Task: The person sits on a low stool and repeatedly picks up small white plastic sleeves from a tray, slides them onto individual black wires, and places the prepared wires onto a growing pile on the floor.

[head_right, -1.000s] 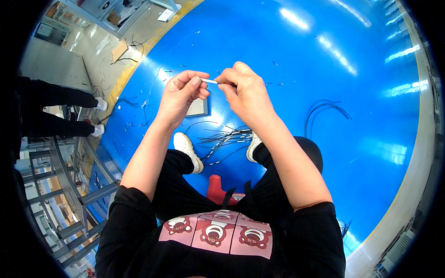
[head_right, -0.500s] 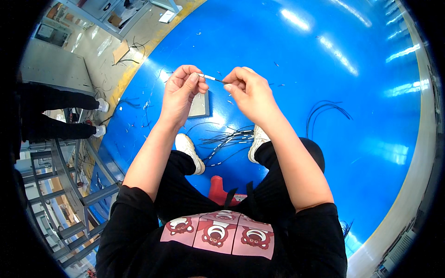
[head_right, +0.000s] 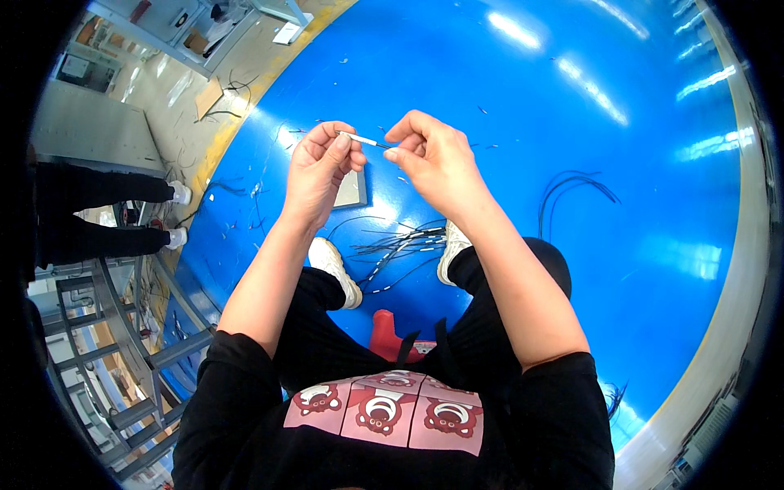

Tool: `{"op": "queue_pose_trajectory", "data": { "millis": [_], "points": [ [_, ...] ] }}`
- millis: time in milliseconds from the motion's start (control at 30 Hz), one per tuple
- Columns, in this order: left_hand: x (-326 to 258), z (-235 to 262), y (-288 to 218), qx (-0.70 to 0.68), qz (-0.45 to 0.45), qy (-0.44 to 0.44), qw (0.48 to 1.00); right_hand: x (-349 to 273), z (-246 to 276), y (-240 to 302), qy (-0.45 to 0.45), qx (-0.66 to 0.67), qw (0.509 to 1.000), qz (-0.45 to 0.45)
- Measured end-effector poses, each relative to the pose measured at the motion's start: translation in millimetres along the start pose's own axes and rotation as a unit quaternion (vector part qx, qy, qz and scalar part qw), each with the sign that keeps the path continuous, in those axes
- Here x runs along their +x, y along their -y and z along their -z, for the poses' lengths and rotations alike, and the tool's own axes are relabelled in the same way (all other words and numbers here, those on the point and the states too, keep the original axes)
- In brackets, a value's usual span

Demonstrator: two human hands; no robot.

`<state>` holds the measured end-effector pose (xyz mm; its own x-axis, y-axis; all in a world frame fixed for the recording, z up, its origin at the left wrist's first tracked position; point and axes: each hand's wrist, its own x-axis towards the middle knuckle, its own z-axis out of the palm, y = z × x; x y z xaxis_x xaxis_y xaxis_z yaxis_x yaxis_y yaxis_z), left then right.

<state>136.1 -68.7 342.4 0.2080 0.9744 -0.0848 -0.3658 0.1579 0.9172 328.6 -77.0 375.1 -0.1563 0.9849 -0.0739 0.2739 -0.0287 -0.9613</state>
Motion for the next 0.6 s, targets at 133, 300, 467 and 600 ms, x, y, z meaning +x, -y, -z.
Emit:
{"op": "queue_pose_trajectory", "data": {
  "millis": [133,300,467,600],
  "points": [
    [-3.2,-8.3,5.2,-0.002,0.018,0.019,1.0,1.4,-1.2,-6.4,0.0,0.016,1.0,0.014],
    [-0.1,-2.8,-0.9,0.015,-0.011,-0.003,1.0,1.6,2.9,-1.3,0.01,0.013,1.0,0.018],
    [-1.3,-2.3,0.4,0.061,-0.042,-0.011,0.997,1.9,2.7,-9.9,0.052,-0.006,0.999,0.012],
    [-2.3,-0.2,-2.6,0.105,-0.034,-0.007,0.994,0.8,-0.1,-4.2,0.077,-0.048,0.996,-0.002]
  ]
}}
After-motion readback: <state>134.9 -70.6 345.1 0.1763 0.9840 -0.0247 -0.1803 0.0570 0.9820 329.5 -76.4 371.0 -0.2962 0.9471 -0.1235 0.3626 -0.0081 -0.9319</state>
